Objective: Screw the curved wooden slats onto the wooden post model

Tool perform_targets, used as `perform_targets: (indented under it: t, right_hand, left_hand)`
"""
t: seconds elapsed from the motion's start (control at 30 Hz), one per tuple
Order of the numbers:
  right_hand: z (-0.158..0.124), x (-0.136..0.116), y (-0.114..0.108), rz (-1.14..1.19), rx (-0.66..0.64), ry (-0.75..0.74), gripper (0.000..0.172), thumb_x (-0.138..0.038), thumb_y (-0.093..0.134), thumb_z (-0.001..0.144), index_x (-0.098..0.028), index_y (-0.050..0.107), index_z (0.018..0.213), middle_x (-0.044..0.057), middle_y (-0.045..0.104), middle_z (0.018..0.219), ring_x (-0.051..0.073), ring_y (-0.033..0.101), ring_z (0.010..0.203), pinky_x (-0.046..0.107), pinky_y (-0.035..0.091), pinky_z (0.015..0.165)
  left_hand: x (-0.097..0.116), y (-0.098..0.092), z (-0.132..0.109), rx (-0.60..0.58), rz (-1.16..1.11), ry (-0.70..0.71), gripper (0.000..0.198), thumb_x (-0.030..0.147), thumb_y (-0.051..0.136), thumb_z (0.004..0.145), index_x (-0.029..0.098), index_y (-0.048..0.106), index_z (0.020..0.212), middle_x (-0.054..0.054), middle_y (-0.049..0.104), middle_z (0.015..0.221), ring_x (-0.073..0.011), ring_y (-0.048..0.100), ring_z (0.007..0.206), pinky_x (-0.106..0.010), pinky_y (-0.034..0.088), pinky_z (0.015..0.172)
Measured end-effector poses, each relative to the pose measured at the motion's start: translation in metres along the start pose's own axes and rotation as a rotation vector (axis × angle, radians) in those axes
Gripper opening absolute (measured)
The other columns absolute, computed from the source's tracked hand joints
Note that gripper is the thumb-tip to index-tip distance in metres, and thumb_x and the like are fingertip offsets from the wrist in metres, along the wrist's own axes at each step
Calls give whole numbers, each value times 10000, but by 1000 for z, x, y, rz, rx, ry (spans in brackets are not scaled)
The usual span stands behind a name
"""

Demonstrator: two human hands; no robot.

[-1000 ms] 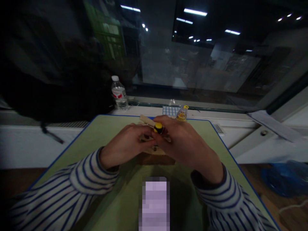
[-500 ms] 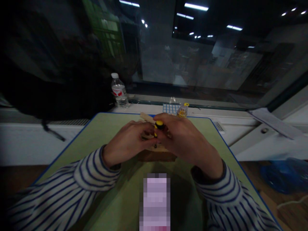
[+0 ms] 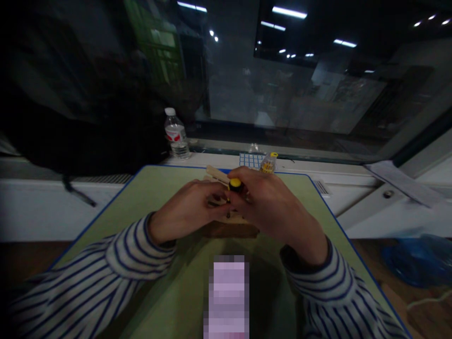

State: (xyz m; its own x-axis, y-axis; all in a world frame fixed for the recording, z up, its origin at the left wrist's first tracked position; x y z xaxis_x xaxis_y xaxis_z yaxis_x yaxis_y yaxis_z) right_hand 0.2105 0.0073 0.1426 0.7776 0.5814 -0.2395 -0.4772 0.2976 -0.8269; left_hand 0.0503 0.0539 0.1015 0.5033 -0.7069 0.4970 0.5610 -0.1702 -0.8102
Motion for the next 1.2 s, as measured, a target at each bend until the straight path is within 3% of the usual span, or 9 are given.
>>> perform_targets:
  t: [0.2,0.5,0.67,0.77,0.9,1.2]
  right_hand:
    - [-1,1,0,-21,-3,2,175,-199,644,859,-160,611,1027,-13,672,778,116,639,668,220,447,609]
    - [0,-3,1,-68,-2,-13,217,-256,640,871,-144,611,1055,-7,669,753,123,629,645,232,435,579]
    - [-2,-4,-1,-90,-21,-97,360,-227,613,878,-149,560,1225,36,709,956,121,626,676,242,462,640]
    - [-2,-3,-2,-101,-57,-108,336,-192,603,870,-150,582,1203,48,713,1026,126,636,719,247,468,682]
    - [0,-2,-2,-65,-114,-85,289,-155,586,869,-138,609,1156,35,720,953,122,646,722,229,459,649]
    - [0,0,-1,-42,-114,-44,257,-182,569,897,-152,607,1149,12,716,873,113,653,689,218,453,618]
  left_hand:
    - [0,-1,1,10,-2,-23,282,449,614,862,189,701,928,-41,737,888,-199,672,840,-280,474,721]
    - [0,0,0,21,18,-18,235,397,613,874,187,711,918,-43,742,878,-193,672,827,-282,466,716]
    - [0,0,-2,27,8,22,171,335,614,876,190,705,892,-34,739,885,-177,669,810,-269,456,698]
    - [0,0,-1,24,-12,47,183,339,594,889,190,699,868,-33,735,899,-168,665,813,-256,452,682]
    - [0,-1,0,1,-16,42,207,352,567,903,198,705,891,-30,731,888,-171,664,820,-254,456,683]
    - [0,-3,0,2,26,-5,296,465,600,867,196,713,923,-40,730,861,-198,668,819,-283,473,724]
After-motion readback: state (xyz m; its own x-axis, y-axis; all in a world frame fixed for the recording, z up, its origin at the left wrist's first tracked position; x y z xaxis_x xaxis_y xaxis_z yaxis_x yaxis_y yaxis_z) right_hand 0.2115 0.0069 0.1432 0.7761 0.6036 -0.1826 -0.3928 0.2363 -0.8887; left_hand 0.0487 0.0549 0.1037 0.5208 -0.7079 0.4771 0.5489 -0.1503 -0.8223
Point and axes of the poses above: each hand's wrist, its own z-axis towards the middle knuckle, its own y-axis out of the palm, x = y × z, the point moved 2 cm from there along z, towards the middle knuckle
